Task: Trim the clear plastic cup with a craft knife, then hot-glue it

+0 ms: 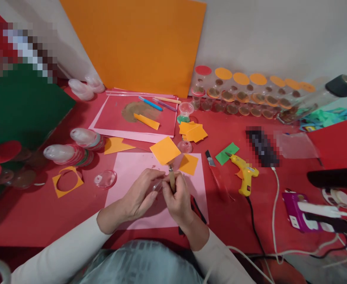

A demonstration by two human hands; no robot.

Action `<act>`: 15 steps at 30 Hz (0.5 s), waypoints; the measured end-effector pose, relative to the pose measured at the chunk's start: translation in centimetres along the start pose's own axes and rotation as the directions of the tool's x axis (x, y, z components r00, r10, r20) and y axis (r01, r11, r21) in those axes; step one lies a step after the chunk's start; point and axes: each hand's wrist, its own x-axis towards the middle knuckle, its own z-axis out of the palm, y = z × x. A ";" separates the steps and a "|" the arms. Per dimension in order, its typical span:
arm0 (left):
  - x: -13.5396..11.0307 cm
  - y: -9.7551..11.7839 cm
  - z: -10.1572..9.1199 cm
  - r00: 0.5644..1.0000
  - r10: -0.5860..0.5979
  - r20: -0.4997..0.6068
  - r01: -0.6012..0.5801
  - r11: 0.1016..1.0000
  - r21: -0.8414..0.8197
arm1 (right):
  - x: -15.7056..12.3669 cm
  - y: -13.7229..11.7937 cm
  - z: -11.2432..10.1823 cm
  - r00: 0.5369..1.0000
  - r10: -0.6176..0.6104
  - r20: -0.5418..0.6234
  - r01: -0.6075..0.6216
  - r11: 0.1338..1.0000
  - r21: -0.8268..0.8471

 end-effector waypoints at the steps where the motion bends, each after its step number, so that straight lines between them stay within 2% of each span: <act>1: 0.0 0.0 -0.1 1.000 -0.016 0.013 0.016 0.999 -0.028 | 0.0 0.0 0.0 1.000 0.019 0.012 -0.019 1.000 0.005; 6: -0.2 0.1 -0.4 0.994 -0.082 0.072 0.094 0.981 -0.172 | 0.0 0.0 -0.1 0.991 0.106 0.079 -0.110 0.993 0.052; 15: -0.3 -0.2 -0.2 0.992 -0.107 0.071 0.122 0.960 -0.253 | -0.1 0.3 -0.2 0.989 0.121 0.090 -0.129 0.987 0.095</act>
